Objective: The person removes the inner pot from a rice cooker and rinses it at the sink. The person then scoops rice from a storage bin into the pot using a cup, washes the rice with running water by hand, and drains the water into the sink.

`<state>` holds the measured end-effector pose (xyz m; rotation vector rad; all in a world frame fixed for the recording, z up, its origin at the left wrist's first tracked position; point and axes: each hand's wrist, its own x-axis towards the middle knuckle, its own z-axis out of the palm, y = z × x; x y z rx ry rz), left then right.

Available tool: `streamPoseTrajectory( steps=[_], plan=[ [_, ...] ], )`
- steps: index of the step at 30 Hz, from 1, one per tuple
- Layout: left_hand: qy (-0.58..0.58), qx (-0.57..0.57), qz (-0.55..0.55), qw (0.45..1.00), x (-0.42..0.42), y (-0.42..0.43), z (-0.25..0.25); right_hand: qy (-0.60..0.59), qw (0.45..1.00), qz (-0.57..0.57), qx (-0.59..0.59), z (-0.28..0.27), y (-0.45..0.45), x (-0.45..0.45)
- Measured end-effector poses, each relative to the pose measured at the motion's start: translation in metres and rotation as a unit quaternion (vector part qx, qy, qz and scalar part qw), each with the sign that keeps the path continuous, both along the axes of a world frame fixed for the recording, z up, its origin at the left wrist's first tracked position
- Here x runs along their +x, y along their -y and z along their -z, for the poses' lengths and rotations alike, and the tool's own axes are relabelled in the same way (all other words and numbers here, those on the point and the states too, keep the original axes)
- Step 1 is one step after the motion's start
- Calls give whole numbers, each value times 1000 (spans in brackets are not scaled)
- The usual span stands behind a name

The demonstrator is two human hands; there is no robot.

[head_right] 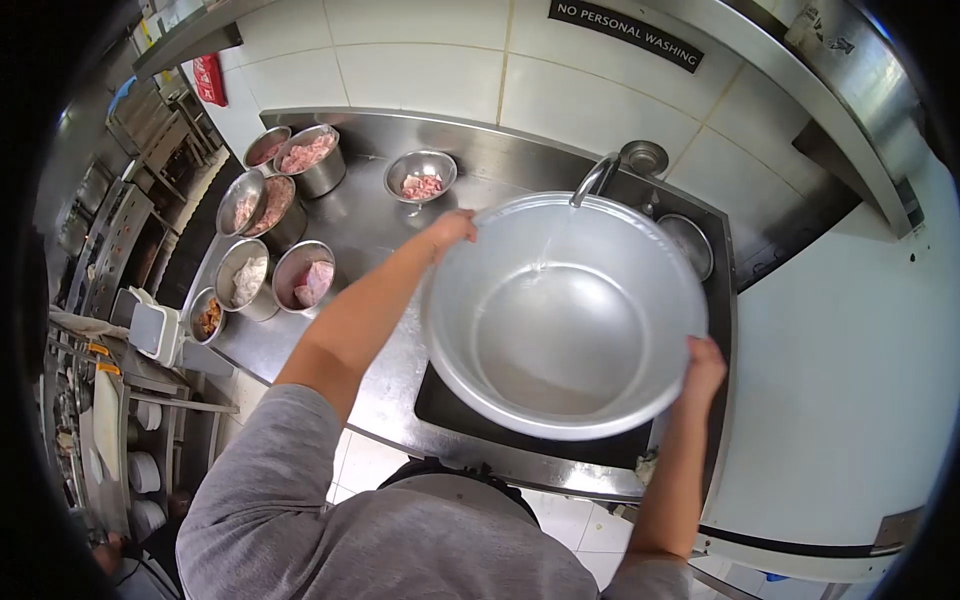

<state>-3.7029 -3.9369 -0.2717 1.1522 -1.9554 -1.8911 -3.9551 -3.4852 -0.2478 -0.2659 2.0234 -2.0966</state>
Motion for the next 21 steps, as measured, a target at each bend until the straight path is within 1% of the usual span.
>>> streamPoseTrajectory(
  steps=[1,2,3,4,5,6,8,12,14,16,18,19,20,21],
  plan=[
    [20,-60,21,998,7,26,9,54,997,-8,-60,8,23,22],
    [40,-120,43,991,10,47,20,56,995,-10,-84,2,46,49],
    [40,-123,47,990,14,52,10,71,995,19,-74,-7,66,69],
    [49,-74,-6,996,18,53,-6,72,994,22,-77,-13,75,72],
    [58,-25,-61,996,19,58,-12,80,990,21,-113,-16,83,74],
    [60,-26,-57,996,17,62,-9,88,985,22,-146,-17,87,74],
    [-12,-121,-89,989,7,64,-6,81,984,17,-158,-4,93,64],
    [-17,-127,-85,988,6,93,-9,72,986,50,-145,10,115,70],
    [2,-104,-99,990,7,111,-3,92,982,54,-153,17,132,80],
    [13,-106,-105,989,12,113,-20,109,978,50,-172,25,150,90],
    [35,-187,-90,978,17,120,-24,135,968,50,-207,26,166,104],
    [38,-185,-89,978,19,121,-24,120,970,56,-202,41,174,105],
    [70,-327,-95,938,23,122,-24,123,973,65,-182,26,185,120],
    [97,-461,-99,876,25,122,-27,128,973,56,-185,29,193,127]
  ],
)
